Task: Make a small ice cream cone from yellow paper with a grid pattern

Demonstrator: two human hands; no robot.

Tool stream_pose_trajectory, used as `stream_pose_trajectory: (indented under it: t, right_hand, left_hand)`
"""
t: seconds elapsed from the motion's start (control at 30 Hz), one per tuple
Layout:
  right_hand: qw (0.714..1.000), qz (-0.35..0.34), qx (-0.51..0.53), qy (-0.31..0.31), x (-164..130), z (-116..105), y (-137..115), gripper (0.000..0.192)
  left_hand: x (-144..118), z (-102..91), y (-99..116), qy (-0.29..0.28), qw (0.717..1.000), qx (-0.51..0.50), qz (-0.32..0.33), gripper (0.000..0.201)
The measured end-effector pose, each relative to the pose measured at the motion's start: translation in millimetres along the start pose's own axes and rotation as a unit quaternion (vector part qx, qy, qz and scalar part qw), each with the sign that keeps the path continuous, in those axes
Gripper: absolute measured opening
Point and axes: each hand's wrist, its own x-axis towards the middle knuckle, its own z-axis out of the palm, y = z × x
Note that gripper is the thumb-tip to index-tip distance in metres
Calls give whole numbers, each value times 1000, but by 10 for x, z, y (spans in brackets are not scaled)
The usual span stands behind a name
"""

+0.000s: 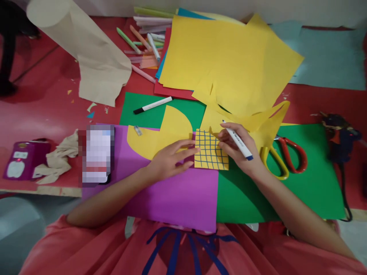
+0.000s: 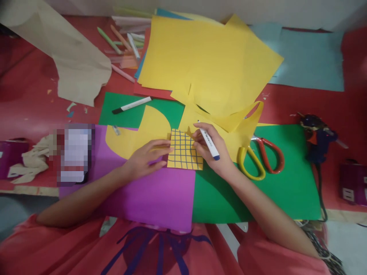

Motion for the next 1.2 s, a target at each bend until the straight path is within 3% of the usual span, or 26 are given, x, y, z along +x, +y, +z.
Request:
stream_pose_trajectory:
  t: [0.1, 0.17, 0.27, 0.33, 0.47, 0.57, 0.67, 0.77, 0.87, 1.03, 1.13, 1.2]
  right_hand:
    - [1000, -7, 14, 7, 31, 21, -36, 43]
    - [1000, -14, 10, 0, 58, 41, -57, 43]
    - [999, -34, -18, -24, 106, 78, -71, 44]
    - [997, -52, -43, -40, 138, 106, -65, 45]
    - [992, -71, -87, -59, 192, 159, -35, 43]
    - [988, -88, -113, -50, 205, 168, -37, 36]
    - [989, -84, -117, -30, 178, 143, -94, 34]
    - [998, -42, -48, -12, 123, 126, -165, 31]
    - [996, 29, 80, -20, 70, 152, -199, 38]
    - [972, 131, 192, -42, 53, 235, -201, 57]
    - [967, 140, 209, -31, 63, 252, -181, 47]
    - [964, 143, 223, -32, 60, 252, -156, 40]
  left_hand:
    - [25, -128, 92, 94, 993, -51, -52, 25]
    - [43, -255, 121, 116, 984, -78, -111, 23]
    - [91, -476, 18, 71, 975, -63, -201, 28]
    - [143, -606, -143, 37, 976, 33, -214, 36]
    - [249, -764, -445, 63, 935, 221, -268, 43]
    - [246, -871, -466, 50, 911, 269, -309, 37]
    - [146, -1020, -358, -31, 893, 291, -343, 30]
    - [27, -1134, -265, -138, 885, 295, -334, 29]
    - [-27, -1155, -241, -181, 879, 304, -320, 24]
    - [7, -1122, -254, -159, 877, 329, -310, 14]
    - [51, -1104, -221, -138, 876, 364, -286, 16]
    - [93, -1053, -169, -114, 890, 346, -276, 17]
